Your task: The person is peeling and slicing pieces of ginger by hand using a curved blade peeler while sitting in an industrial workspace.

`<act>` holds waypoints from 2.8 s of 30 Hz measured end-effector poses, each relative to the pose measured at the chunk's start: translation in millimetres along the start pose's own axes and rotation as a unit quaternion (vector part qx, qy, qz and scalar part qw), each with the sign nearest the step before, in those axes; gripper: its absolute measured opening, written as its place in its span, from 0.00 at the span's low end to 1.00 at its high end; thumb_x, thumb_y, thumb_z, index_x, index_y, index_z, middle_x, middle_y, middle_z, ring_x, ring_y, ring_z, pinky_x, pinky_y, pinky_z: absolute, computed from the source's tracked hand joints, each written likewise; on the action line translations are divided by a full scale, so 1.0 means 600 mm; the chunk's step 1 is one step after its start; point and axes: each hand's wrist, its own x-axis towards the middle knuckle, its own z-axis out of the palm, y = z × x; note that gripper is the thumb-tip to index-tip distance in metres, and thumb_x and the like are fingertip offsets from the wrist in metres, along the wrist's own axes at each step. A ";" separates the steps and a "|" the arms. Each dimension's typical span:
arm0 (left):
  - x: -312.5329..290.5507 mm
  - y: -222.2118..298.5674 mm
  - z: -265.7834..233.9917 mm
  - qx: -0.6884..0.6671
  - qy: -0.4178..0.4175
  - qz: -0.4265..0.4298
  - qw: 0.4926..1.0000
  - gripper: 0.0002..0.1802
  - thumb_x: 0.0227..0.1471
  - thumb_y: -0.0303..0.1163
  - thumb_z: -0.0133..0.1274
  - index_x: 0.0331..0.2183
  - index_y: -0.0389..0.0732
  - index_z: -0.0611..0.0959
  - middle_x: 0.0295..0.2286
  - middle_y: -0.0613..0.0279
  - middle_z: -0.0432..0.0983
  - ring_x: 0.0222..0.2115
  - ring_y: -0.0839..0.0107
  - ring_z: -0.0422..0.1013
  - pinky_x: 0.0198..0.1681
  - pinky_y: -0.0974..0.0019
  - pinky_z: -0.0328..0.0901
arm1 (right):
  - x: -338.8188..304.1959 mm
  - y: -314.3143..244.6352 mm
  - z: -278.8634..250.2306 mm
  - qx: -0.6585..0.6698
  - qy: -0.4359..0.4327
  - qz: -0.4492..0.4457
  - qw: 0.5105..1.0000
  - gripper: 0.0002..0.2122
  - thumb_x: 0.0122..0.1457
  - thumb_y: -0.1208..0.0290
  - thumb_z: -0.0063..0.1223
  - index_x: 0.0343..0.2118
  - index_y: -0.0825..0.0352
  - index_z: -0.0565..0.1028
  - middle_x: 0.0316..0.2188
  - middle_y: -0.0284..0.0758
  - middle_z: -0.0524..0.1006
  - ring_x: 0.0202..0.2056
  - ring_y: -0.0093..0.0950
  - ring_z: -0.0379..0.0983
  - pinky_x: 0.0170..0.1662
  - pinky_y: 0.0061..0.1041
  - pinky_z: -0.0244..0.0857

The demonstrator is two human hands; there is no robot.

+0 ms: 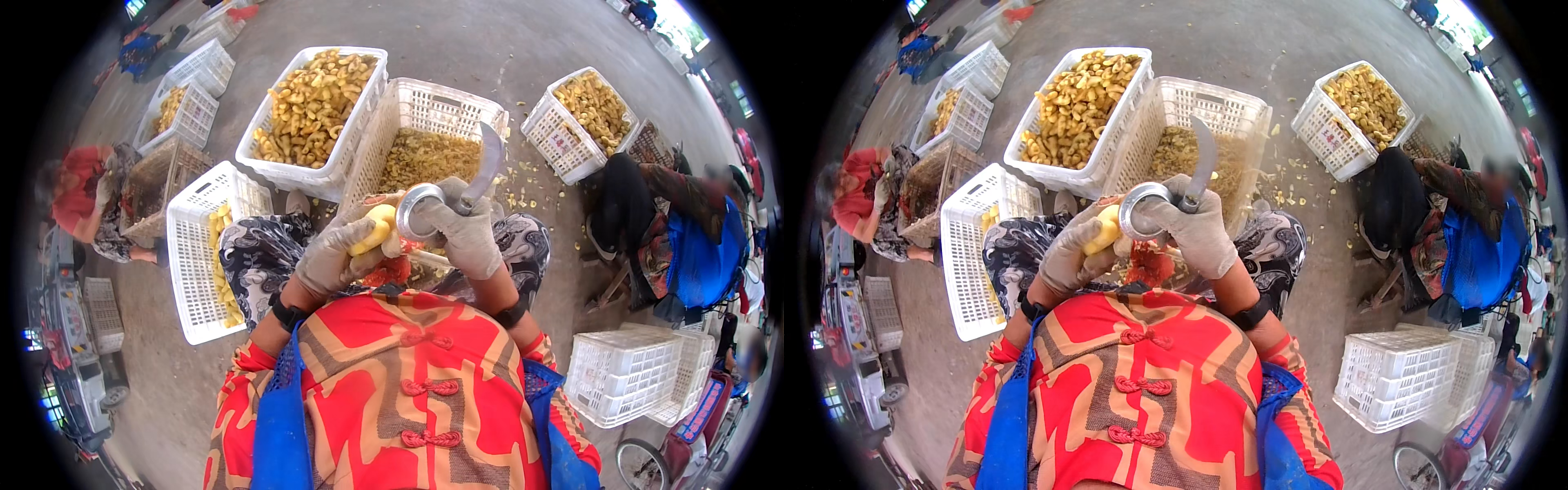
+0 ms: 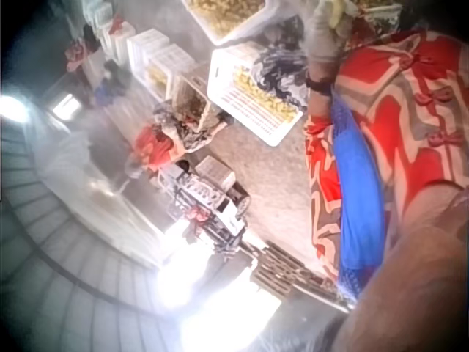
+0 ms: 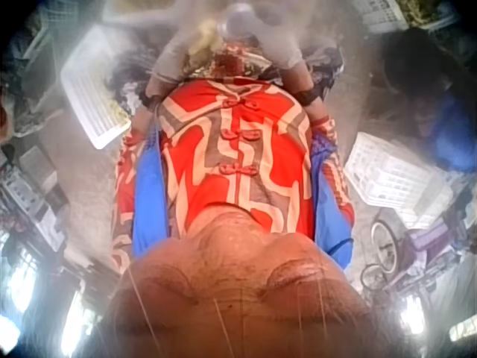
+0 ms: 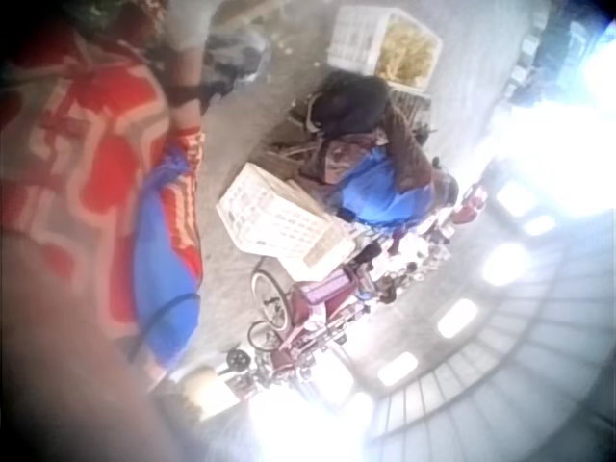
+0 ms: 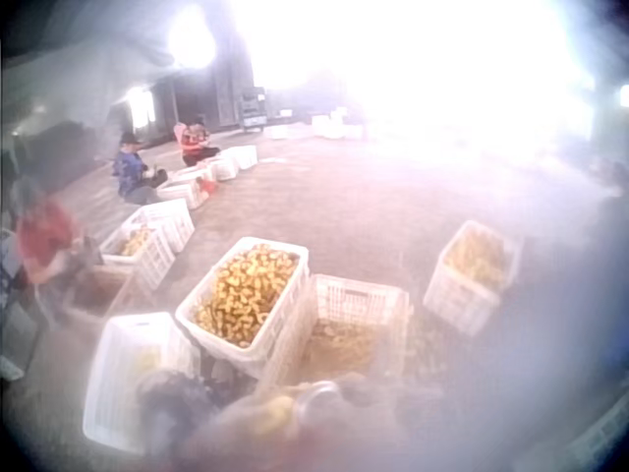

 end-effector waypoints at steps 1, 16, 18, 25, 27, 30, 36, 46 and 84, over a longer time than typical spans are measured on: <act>-0.001 0.000 0.001 0.005 0.002 -0.003 1.000 0.27 0.55 0.36 0.50 0.53 0.35 0.65 0.29 0.55 0.74 0.11 0.82 0.58 0.12 0.82 0.50 | 0.001 0.002 0.000 0.001 -0.004 -0.007 1.000 0.05 0.54 0.76 0.56 0.34 0.68 0.75 0.24 0.27 0.75 0.25 0.13 0.70 0.24 0.16 0.66; -0.011 0.012 -0.006 0.122 0.021 -0.002 0.992 0.33 0.50 0.49 0.55 0.50 0.35 0.71 0.25 0.58 0.76 0.11 0.85 0.59 0.11 0.83 0.47 | -0.002 -0.044 -0.061 -0.065 0.180 -0.196 0.962 0.04 0.51 0.76 0.59 0.30 0.65 0.75 0.24 0.28 0.76 0.20 0.15 0.70 0.17 0.13 0.59; -0.009 0.003 -0.003 0.067 0.020 0.012 0.997 0.35 0.52 0.53 0.52 0.51 0.35 0.69 0.24 0.58 0.75 0.11 0.84 0.59 0.11 0.83 0.48 | -0.016 -0.054 -0.045 -0.028 0.146 -0.123 0.981 0.05 0.50 0.76 0.59 0.31 0.66 0.74 0.24 0.28 0.76 0.19 0.15 0.70 0.16 0.13 0.58; 0.001 -0.014 -0.011 0.008 0.031 -0.010 0.999 0.30 0.57 0.56 0.43 0.50 0.42 0.70 0.22 0.57 0.72 0.11 0.79 0.59 0.10 0.80 0.49 | -0.015 -0.006 0.011 -0.014 0.023 -0.011 1.000 0.05 0.51 0.78 0.58 0.31 0.69 0.75 0.22 0.30 0.75 0.20 0.14 0.70 0.20 0.14 0.64; 0.003 -0.020 -0.003 0.013 0.057 -0.005 0.998 0.29 0.57 0.57 0.42 0.48 0.43 0.71 0.22 0.58 0.72 0.11 0.79 0.58 0.09 0.80 0.48 | -0.008 0.003 0.016 -0.011 0.000 -0.002 1.000 0.05 0.52 0.77 0.58 0.31 0.68 0.74 0.22 0.30 0.75 0.20 0.14 0.70 0.20 0.14 0.64; 0.002 -0.021 -0.010 0.073 0.088 0.010 0.993 0.29 0.57 0.56 0.43 0.47 0.41 0.71 0.22 0.60 0.71 0.11 0.80 0.58 0.10 0.81 0.50 | 0.013 0.012 -0.002 -0.109 0.065 -0.125 0.984 0.05 0.53 0.76 0.58 0.32 0.69 0.75 0.24 0.30 0.76 0.21 0.13 0.69 0.21 0.16 0.64; 0.000 -0.012 -0.008 -0.082 0.063 -0.032 0.994 0.29 0.57 0.57 0.41 0.44 0.39 0.72 0.17 0.66 0.65 0.09 0.83 0.53 0.09 0.81 0.48 | 0.005 -0.013 -0.023 -0.055 0.132 -0.089 0.986 0.04 0.53 0.78 0.56 0.31 0.68 0.75 0.23 0.28 0.75 0.22 0.14 0.68 0.23 0.16 0.63; 0.019 -0.021 0.003 -0.041 0.101 -0.055 0.993 0.20 0.62 0.51 0.37 0.31 0.45 0.71 0.15 0.69 0.61 0.08 0.83 0.51 0.09 0.79 0.45 | 0.021 0.038 0.007 -0.125 0.040 -0.121 0.984 0.04 0.50 0.80 0.57 0.29 0.67 0.73 0.22 0.22 0.70 0.25 0.10 0.63 0.28 0.14 0.62; -0.002 -0.010 -0.005 -0.100 0.048 -0.074 0.991 0.28 0.60 0.56 0.37 0.37 0.39 0.75 0.16 0.71 0.63 0.10 0.84 0.52 0.09 0.80 0.46 | 0.032 0.011 -0.051 -0.089 0.137 -0.057 0.985 0.04 0.54 0.74 0.56 0.33 0.68 0.77 0.26 0.31 0.78 0.23 0.14 0.71 0.24 0.14 0.66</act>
